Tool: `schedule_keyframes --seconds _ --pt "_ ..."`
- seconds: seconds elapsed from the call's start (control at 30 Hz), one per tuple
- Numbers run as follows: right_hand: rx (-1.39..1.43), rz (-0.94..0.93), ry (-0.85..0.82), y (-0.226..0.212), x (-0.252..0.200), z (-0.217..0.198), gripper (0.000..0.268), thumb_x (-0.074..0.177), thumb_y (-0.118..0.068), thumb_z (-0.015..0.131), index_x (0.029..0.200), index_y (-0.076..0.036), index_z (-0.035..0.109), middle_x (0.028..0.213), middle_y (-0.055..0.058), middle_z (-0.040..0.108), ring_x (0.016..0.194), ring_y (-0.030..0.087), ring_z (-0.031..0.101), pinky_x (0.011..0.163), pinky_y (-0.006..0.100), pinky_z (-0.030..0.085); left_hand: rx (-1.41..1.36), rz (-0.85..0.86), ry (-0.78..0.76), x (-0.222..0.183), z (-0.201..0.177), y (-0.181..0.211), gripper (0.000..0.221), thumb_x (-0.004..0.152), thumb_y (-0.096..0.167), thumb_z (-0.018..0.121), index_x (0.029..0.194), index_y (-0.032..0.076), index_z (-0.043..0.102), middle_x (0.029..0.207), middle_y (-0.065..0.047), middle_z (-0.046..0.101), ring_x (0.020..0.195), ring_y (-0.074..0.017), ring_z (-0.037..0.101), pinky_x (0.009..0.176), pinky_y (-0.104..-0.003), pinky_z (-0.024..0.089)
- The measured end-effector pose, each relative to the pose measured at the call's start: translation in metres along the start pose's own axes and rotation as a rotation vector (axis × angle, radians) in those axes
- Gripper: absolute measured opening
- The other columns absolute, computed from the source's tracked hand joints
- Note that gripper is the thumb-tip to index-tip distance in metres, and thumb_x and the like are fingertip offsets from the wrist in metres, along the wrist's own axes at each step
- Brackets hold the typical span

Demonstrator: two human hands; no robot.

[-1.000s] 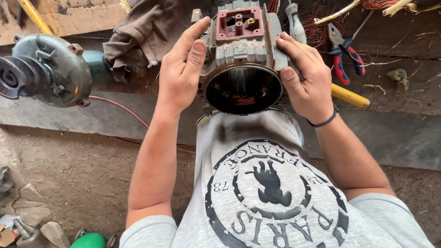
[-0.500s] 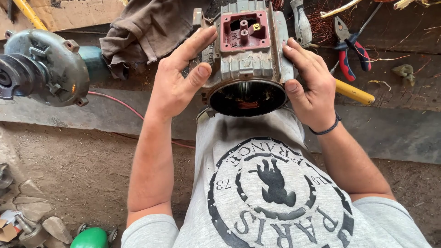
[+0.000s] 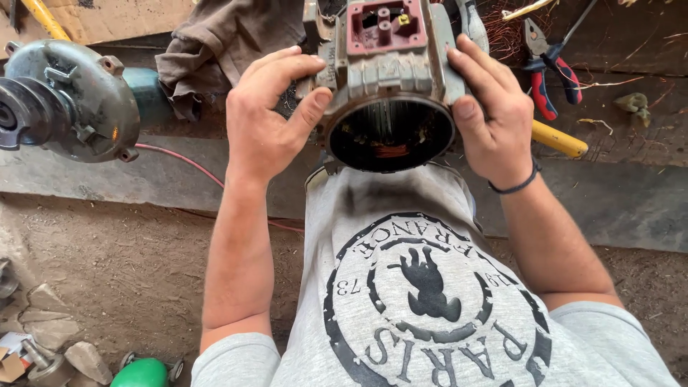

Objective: Disassembling an electric motor to remove copper windings and other internal components using various hand tools.

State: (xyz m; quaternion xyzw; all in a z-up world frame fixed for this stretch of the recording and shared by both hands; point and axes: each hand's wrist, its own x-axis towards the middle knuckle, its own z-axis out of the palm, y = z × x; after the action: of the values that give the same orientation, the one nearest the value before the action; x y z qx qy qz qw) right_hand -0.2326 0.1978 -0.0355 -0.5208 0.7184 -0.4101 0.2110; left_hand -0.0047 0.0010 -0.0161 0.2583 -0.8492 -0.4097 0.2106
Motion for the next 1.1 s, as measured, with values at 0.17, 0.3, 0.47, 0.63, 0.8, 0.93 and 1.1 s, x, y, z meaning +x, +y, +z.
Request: schedule_keyframes --seconds 0.17,0.3,0.47,0.63,0.8,0.93,1.1 --pt "-0.03 -0.051 -0.05 0.009 0.017 -0.006 0.061 0.117 -0.045 0.034 0.145 0.004 0.059 0.15 0.025 0.056 0.137 0.043 0.056 0.113 0.053 0.045 -0.007 -0.011 0.077 0.003 0.004 0.008 0.032 0.102 0.037 0.071 0.107 0.006 0.074 0.107 -0.008 0.076 0.105 -0.0253 0.072 0.092 -0.037 0.055" --pt "0.085 0.065 -0.125 0.013 0.035 -0.012 0.056 0.117 -0.038 0.032 0.149 0.001 0.055 0.14 0.018 0.061 0.126 0.029 0.055 0.106 0.039 0.042 -0.154 -0.092 0.084 -0.02 0.015 0.033 0.035 0.1 0.035 0.068 0.109 0.002 0.069 0.099 -0.01 0.075 0.087 -0.0183 0.072 0.076 -0.029 0.06" --pt "0.256 0.109 -0.235 0.014 0.068 -0.008 0.048 0.115 -0.033 0.035 0.144 -0.002 0.057 0.135 0.016 0.066 0.124 0.022 0.06 0.105 0.032 0.043 -0.219 -0.279 0.211 -0.037 0.035 0.052 0.016 0.094 0.015 0.077 0.106 0.007 0.07 0.092 -0.004 0.073 0.083 -0.0109 0.068 0.08 -0.024 0.054" --pt "0.197 0.086 -0.38 0.011 0.089 0.007 0.054 0.113 -0.044 0.038 0.147 -0.009 0.061 0.11 -0.004 0.063 0.098 0.009 0.054 0.088 0.022 0.041 -0.057 -0.365 0.272 -0.063 0.033 0.029 0.022 0.1 0.026 0.068 0.106 0.006 0.071 0.102 -0.007 0.072 0.091 -0.0169 0.066 0.08 -0.03 0.052" --pt "-0.126 -0.015 -0.342 -0.017 0.109 0.054 0.057 0.108 -0.051 0.039 0.141 -0.007 0.055 0.127 0.018 0.072 0.113 0.038 0.067 0.09 0.047 0.049 -0.086 -0.562 0.255 -0.078 0.021 0.0 0.049 0.097 0.048 0.055 0.125 0.008 0.057 0.115 -0.006 0.067 0.101 -0.0223 0.064 0.087 -0.036 0.049" --pt "-0.228 0.026 -0.389 -0.023 0.127 0.067 0.071 0.104 -0.065 0.031 0.134 -0.008 0.062 0.099 0.019 0.077 0.098 0.042 0.069 0.076 0.051 0.048 -0.114 -0.591 0.169 -0.085 0.008 -0.018 0.069 0.096 0.066 0.045 0.134 0.009 0.053 0.115 -0.007 0.068 0.098 -0.0215 0.065 0.085 -0.037 0.049" --pt "-0.019 0.053 -0.351 -0.003 0.105 0.035 0.045 0.112 -0.037 0.041 0.146 -0.012 0.057 0.104 0.009 0.063 0.095 0.025 0.062 0.085 0.039 0.046 -0.17 -0.508 0.143 -0.078 -0.017 -0.033 0.07 0.099 0.064 0.044 0.14 0.008 0.051 0.131 -0.014 0.068 0.12 -0.0258 0.067 0.096 -0.038 0.053"
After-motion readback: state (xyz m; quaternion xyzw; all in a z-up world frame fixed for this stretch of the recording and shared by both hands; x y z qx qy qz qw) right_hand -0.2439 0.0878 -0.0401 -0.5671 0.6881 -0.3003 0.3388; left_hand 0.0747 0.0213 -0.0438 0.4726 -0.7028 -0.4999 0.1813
